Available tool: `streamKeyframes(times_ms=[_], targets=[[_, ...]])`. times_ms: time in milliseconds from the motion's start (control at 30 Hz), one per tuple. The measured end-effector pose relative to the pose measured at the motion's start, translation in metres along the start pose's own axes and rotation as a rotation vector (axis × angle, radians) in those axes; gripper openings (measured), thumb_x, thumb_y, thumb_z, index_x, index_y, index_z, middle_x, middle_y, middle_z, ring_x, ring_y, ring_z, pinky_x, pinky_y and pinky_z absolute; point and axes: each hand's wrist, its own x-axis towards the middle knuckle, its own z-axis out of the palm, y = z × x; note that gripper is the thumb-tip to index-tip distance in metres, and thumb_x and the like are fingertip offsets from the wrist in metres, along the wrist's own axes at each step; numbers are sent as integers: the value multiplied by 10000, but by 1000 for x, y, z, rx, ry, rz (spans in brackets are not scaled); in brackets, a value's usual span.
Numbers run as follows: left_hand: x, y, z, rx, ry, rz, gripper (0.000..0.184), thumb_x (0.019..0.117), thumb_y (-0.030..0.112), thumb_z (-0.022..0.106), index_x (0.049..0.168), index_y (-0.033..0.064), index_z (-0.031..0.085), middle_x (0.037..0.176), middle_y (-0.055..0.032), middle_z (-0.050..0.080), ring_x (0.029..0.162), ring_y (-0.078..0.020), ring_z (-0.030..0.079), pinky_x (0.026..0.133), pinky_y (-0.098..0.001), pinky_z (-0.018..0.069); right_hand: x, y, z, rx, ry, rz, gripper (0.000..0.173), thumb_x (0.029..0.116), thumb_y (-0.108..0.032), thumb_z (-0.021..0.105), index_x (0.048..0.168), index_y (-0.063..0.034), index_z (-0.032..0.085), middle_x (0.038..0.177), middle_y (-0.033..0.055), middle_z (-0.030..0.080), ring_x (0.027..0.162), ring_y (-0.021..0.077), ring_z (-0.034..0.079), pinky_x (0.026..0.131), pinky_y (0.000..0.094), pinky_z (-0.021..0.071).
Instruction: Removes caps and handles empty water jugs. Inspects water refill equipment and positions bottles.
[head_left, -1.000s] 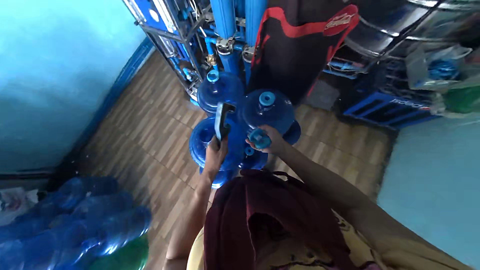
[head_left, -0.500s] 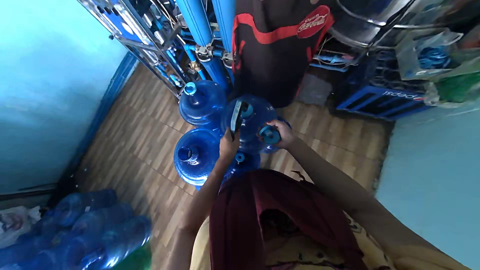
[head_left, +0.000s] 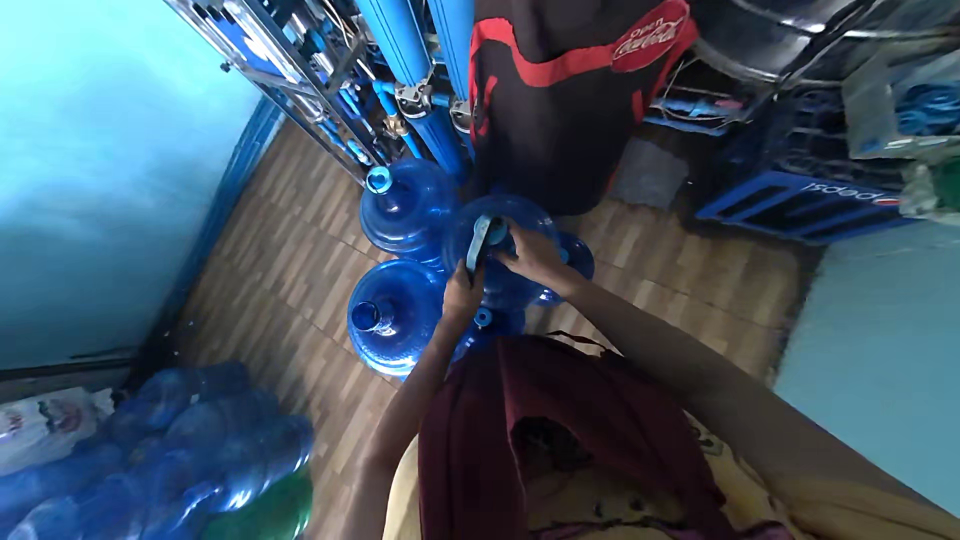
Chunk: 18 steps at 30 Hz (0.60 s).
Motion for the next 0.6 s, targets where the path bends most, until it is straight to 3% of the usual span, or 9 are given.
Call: streamKeyframes(times_ms=[200,400,600], targets=[[-8,27,-26,115,-102,-100,439,1103,336,451,1384,6,518,1069,-267,674,991,-419,677,892,-604,527,-3,-6,3,1,-2,82,701,996,-409,639,1577,-121,372,1193,251,681,1073,462,670,854,646,527],[-17,44,-44,175,-153,-110,462,1107,369,430,1374,4,525,1064,-284,665,985,-443,669,865,-621,522,-10,-5,14,-40,116,68,688,996,-410,631,1565,-99,399,1209,264,671,1124,473,651,844,637,530],[-22,56,-70,201,-177,-77,458,1097,378,443,1382,29,521,1060,-285,661,941,-457,666,797,-642,524,-12,-5,14,-70,94,42,707,1009,-384,614,1574,-41,362,1255,290,645,1172,471,630,929,619,509]])
